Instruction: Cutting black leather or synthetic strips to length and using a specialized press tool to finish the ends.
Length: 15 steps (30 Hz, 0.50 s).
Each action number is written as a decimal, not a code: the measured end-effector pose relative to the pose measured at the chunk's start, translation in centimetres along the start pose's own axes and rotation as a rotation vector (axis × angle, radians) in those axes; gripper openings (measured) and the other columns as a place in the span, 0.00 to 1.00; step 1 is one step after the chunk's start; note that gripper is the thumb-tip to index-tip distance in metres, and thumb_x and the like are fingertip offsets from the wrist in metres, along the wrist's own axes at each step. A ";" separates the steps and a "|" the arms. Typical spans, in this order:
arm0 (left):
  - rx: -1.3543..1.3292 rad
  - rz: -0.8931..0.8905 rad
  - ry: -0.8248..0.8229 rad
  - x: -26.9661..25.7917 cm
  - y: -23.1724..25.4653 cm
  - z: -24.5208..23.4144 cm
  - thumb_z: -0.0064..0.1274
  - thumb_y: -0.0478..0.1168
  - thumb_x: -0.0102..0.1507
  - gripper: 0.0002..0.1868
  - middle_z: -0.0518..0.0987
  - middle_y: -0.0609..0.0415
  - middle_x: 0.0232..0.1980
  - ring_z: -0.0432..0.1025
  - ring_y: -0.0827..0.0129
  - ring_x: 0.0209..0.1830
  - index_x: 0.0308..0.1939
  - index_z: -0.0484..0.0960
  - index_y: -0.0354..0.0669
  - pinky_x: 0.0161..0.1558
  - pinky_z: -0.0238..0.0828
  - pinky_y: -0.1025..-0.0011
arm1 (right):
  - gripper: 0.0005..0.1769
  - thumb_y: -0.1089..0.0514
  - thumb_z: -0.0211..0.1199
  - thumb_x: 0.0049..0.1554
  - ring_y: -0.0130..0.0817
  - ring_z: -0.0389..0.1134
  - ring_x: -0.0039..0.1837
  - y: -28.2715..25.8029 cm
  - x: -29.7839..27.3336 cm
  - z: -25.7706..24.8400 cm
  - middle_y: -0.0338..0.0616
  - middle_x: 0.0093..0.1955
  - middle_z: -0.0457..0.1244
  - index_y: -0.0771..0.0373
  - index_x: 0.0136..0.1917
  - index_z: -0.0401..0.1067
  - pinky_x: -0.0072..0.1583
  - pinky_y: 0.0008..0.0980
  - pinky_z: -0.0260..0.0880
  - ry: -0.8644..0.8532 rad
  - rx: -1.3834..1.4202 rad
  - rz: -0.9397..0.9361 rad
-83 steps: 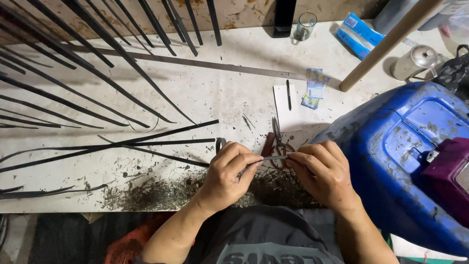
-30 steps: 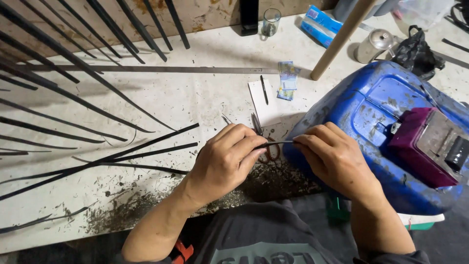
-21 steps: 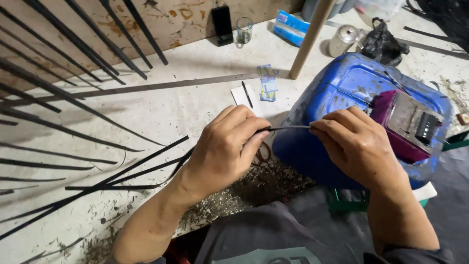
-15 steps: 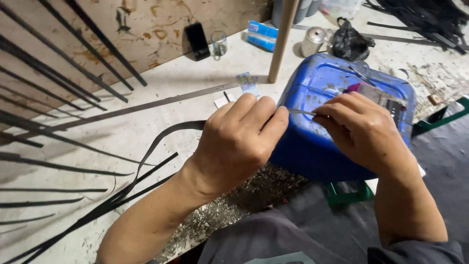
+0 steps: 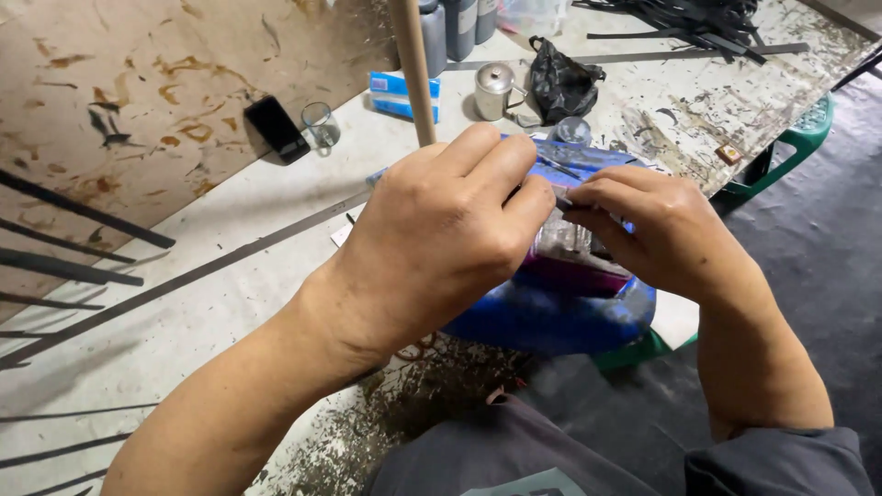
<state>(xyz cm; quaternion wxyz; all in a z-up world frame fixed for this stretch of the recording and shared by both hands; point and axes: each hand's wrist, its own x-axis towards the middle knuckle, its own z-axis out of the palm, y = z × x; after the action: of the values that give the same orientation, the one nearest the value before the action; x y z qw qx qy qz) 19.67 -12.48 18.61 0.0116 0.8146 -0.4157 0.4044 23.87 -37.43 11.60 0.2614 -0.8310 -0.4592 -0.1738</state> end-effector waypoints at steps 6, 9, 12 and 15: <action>-0.021 0.042 -0.058 3.0 0.0 2.2 0.55 0.28 0.61 0.11 0.69 0.53 0.34 0.66 0.60 0.35 0.30 0.73 0.48 0.31 0.65 0.65 | 0.03 0.69 0.59 0.63 0.44 0.69 0.46 2.8 -1.2 -0.1 0.50 0.46 0.67 0.69 0.52 0.72 0.49 0.37 0.69 0.030 0.107 0.030; -0.051 0.061 -0.075 4.1 0.2 2.9 0.55 0.28 0.61 0.10 0.72 0.53 0.36 0.67 0.60 0.36 0.30 0.74 0.48 0.32 0.65 0.65 | 0.02 0.67 0.60 0.63 0.38 0.61 0.37 3.6 -2.0 0.0 0.45 0.39 0.62 0.67 0.47 0.69 0.41 0.34 0.62 0.023 0.137 0.064; -0.072 0.069 -0.088 4.9 0.9 3.4 0.54 0.29 0.60 0.10 0.72 0.53 0.35 0.67 0.61 0.34 0.29 0.74 0.50 0.31 0.63 0.66 | 0.09 0.69 0.57 0.63 0.37 0.55 0.35 3.3 -2.6 -0.1 0.44 0.34 0.57 0.67 0.40 0.65 0.38 0.34 0.57 0.052 0.127 0.086; -0.111 0.082 -0.124 5.3 1.4 3.9 0.55 0.31 0.56 0.09 0.71 0.55 0.33 0.67 0.62 0.34 0.27 0.74 0.50 0.30 0.62 0.66 | 0.10 0.76 0.55 0.59 0.33 0.51 0.34 4.0 -4.0 0.7 0.42 0.35 0.58 0.66 0.39 0.64 0.36 0.33 0.54 0.089 0.137 0.124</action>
<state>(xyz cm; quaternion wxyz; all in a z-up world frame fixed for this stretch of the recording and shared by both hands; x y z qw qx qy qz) 23.01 -18.36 19.09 0.0143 0.8185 -0.4704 0.3296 25.19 -41.46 7.80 0.3479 -0.8295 -0.4058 -0.1621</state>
